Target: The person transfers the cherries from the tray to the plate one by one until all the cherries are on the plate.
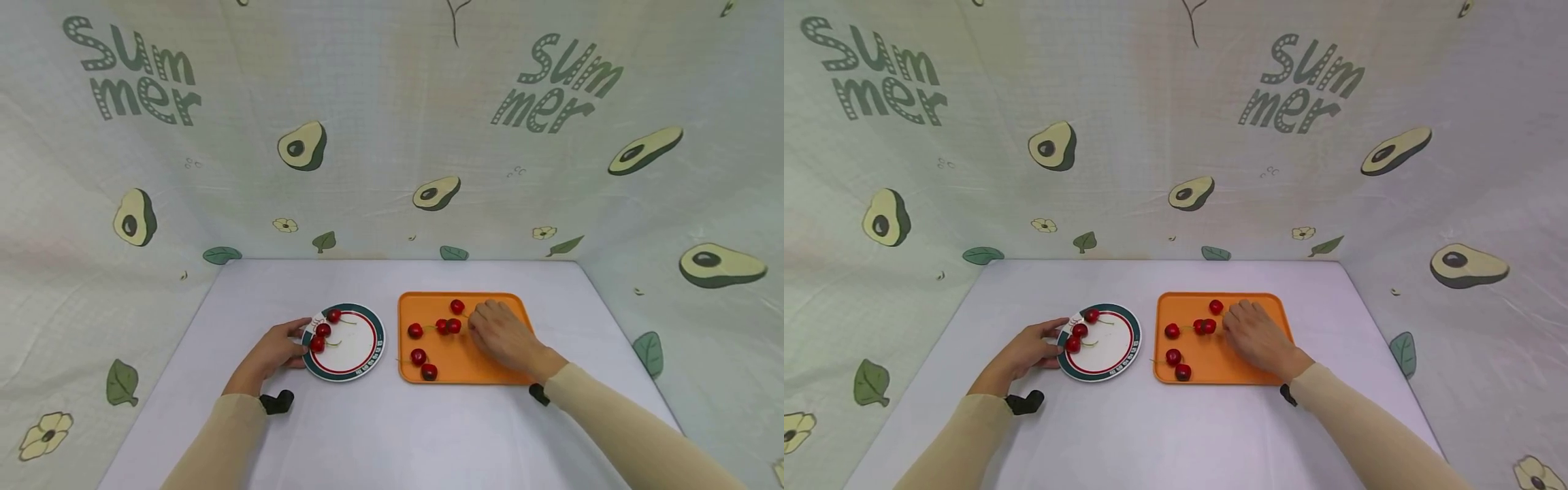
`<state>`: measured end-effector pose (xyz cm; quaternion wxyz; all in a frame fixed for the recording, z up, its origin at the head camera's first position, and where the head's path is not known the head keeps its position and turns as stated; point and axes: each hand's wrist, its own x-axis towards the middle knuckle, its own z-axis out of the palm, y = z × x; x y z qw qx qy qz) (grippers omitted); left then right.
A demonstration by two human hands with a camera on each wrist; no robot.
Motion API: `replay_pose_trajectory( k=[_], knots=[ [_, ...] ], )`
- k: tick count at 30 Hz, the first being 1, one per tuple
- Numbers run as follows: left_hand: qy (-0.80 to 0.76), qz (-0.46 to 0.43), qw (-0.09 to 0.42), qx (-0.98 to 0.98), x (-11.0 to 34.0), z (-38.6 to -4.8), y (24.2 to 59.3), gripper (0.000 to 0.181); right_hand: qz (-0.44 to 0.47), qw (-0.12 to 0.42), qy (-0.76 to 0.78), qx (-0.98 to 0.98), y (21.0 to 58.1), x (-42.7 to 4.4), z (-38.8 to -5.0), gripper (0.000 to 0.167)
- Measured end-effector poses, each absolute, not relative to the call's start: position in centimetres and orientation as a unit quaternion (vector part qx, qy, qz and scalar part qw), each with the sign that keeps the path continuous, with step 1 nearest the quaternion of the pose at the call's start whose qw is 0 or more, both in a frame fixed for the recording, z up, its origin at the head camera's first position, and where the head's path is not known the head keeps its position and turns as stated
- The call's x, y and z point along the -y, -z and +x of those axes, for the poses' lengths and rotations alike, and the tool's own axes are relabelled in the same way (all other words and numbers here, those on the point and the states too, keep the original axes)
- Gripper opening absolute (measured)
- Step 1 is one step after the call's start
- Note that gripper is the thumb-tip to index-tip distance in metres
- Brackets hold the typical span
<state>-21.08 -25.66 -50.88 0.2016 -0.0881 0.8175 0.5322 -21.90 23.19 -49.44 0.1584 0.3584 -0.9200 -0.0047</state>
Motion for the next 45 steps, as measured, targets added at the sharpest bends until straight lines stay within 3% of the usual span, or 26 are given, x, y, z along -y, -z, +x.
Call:
replay_pose_trajectory(
  k=[15,20,33,45],
  knots=[
    [-0.524,-0.108,0.197,-0.821,25.4,-21.0,51.0,0.075,0.382,0.176,0.046,0.906,46.9,-17.1,-24.4,0.016],
    [-0.526,-0.110,0.197,-0.820,25.4,-21.1,51.1,0.075,0.387,0.158,0.056,0.907,46.3,-14.0,-25.0,0.013],
    [-0.527,-0.115,0.202,-0.817,25.3,-21.1,51.2,0.075,0.438,0.147,0.096,0.882,47.5,-5.5,-25.7,0.012],
    [-0.527,-0.112,0.200,-0.819,25.5,-21.3,51.4,0.075,0.433,0.146,0.127,0.880,49.2,-1.7,-25.8,0.013]
  ],
)
